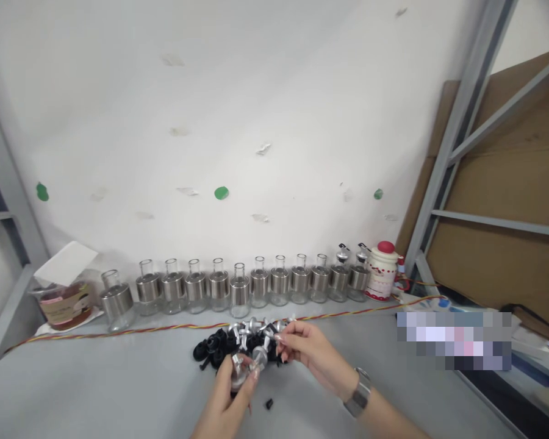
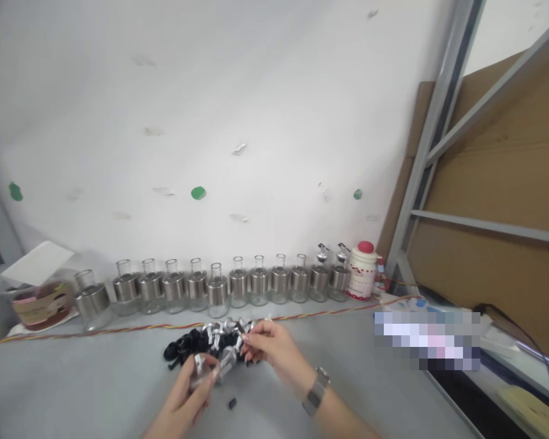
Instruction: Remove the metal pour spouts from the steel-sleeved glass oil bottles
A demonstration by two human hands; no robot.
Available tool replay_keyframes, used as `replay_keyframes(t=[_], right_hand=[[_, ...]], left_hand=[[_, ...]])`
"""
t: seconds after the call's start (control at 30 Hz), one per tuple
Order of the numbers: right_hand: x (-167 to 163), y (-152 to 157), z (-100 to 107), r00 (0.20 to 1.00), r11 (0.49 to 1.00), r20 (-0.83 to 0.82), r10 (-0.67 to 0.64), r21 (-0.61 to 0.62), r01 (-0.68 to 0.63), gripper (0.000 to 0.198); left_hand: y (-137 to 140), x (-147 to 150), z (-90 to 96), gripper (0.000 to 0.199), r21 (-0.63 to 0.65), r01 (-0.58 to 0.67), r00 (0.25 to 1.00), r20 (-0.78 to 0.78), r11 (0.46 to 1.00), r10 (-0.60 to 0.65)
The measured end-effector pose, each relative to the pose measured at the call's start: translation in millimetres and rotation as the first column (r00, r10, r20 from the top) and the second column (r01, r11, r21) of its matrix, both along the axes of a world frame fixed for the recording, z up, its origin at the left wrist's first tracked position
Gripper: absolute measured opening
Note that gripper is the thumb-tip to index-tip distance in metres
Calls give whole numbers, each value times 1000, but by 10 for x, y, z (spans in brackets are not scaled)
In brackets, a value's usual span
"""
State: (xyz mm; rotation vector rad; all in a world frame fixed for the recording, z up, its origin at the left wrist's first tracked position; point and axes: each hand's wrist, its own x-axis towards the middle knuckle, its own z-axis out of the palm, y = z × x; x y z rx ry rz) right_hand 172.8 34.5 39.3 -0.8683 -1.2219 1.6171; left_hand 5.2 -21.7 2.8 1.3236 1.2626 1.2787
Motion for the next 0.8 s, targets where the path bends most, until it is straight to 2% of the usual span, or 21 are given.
replay_keyframes(t=[0.1, 0.13, 0.2, 0.23, 0.27, 0.33, 0.4, 0.47, 0.53, 0.6, 0.8], right_hand=[[38, -78, 71, 988, 989, -62, 139, -33, -142, 23], [45, -118, 79, 971, 970, -43, 234, -57, -236, 21], [32, -204, 37, 904, 900, 49, 424, -134, -415, 19], [7, -240, -16, 870, 872, 113, 480, -173, -458, 18], [-28, -264, -88, 857, 872, 182, 482, -190, -450, 18], [-113, -269, -260, 857, 907, 300, 419, -187, -378, 20], [-184, -211, -414, 906, 939, 251, 340, -148, -311, 25], [-205, -114, -496, 968, 987, 195, 160, -32, -157, 28], [-173, -15, -491, 983, 997, 167, 79, 5, -81, 29], [-116, 57, -419, 985, 997, 151, 83, -7, -83, 31], [-59, 24, -168, 994, 996, 64, 91, -4, -91, 32]], left_hand=[[-2, -16, 44, 47, -18, 0, 998, 58, 1000, 1], [12, -30, 46, 49, -21, -12, 998, 67, 1000, 13], [56, -66, 35, 49, -35, -42, 996, 71, 998, 45], [83, -84, 25, 50, -47, -62, 995, 71, 997, 65], [112, -100, 15, 52, -58, -82, 993, 75, 995, 87], [164, -122, -3, 56, -70, -117, 987, 100, 991, 124], [196, -132, -10, 64, -66, -147, 980, 123, 987, 154], [202, -133, -4, 74, -59, -168, 978, 118, 984, 174], [187, -126, 8, 79, -57, -175, 980, 88, 983, 180], [168, -111, 18, 76, -42, -173, 982, 66, 984, 176], [189, -63, -18, 67, 172, -167, 985, -8, 971, 171]])
